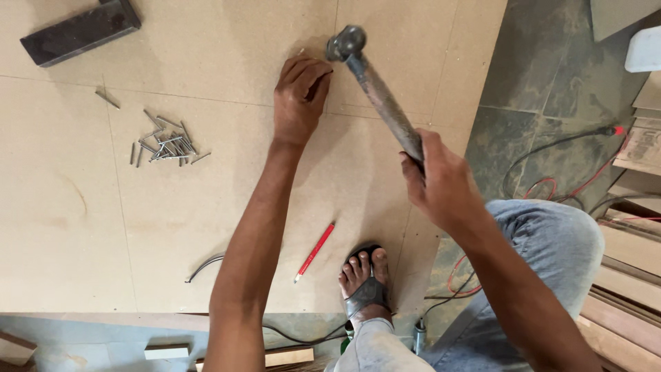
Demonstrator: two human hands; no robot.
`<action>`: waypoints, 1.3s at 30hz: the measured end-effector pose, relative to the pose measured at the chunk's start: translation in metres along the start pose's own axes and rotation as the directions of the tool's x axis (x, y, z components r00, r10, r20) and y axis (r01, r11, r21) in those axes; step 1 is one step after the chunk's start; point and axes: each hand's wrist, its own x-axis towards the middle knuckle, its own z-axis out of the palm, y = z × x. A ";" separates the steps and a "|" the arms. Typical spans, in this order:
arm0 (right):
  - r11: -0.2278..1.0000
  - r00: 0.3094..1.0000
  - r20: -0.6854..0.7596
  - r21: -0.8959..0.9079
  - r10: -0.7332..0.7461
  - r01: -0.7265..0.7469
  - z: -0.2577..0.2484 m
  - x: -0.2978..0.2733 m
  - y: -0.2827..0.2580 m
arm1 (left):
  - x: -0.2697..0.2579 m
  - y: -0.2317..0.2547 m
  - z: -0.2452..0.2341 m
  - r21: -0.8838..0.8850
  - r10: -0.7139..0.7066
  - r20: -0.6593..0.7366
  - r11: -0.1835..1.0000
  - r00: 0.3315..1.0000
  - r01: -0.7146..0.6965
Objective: The person hammers nails into a large wooden board, picking up individual nails from a pile and driving them into the surface using a hammer.
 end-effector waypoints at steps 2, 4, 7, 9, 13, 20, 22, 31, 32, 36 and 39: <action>0.999 0.999 0.037 -0.042 0.027 -0.025 0.006 0.003 0.001 | 0.001 -0.001 0.000 0.002 0.021 -0.007 1.000 1.000 -0.021; 0.995 0.998 0.041 -0.096 0.044 -0.040 0.008 0.007 0.000 | 0.000 0.001 0.000 -0.022 0.014 -0.016 1.000 1.000 -0.014; 0.993 0.991 -0.067 0.014 -0.114 0.115 0.000 -0.007 -0.004 | 0.000 -0.004 0.000 -0.007 0.030 -0.020 1.000 0.999 -0.030; 0.996 0.992 -0.091 0.005 -0.085 0.085 0.003 -0.017 -0.005 | -0.003 -0.005 0.003 -0.009 0.029 -0.023 1.000 0.999 -0.029; 0.993 1.000 0.003 -0.117 -0.006 0.006 0.026 0.001 0.013 | -0.004 -0.004 0.000 0.000 0.016 -0.017 1.000 1.000 -0.016; 0.994 0.993 -0.111 0.091 -0.044 0.054 0.003 0.001 -0.009 | -0.002 0.001 -0.002 0.010 0.023 -0.007 1.000 1.000 -0.023; 0.990 0.982 -0.156 0.071 -0.106 0.118 0.000 -0.005 -0.011 | 0.001 0.001 -0.001 0.039 0.037 -0.009 0.999 0.999 -0.037; 0.997 0.999 -0.030 0.073 0.014 -0.012 0.011 0.018 -0.001 | 0.004 0.014 -0.006 0.043 0.049 -0.046 0.998 0.998 -0.047; 0.997 0.997 -0.078 0.071 -0.021 0.026 0.006 0.012 -0.007 | 0.005 0.014 -0.004 0.039 0.050 -0.052 0.998 0.997 -0.048; 0.997 0.991 -0.130 0.057 -0.037 0.044 0.007 -0.009 -0.008 | 0.005 0.013 -0.004 0.022 0.037 -0.037 0.999 0.999 -0.037; 0.994 0.999 0.009 -0.108 0.033 -0.032 0.032 0.001 0.015 | 0.005 0.015 -0.004 0.023 0.046 -0.043 0.999 0.998 -0.045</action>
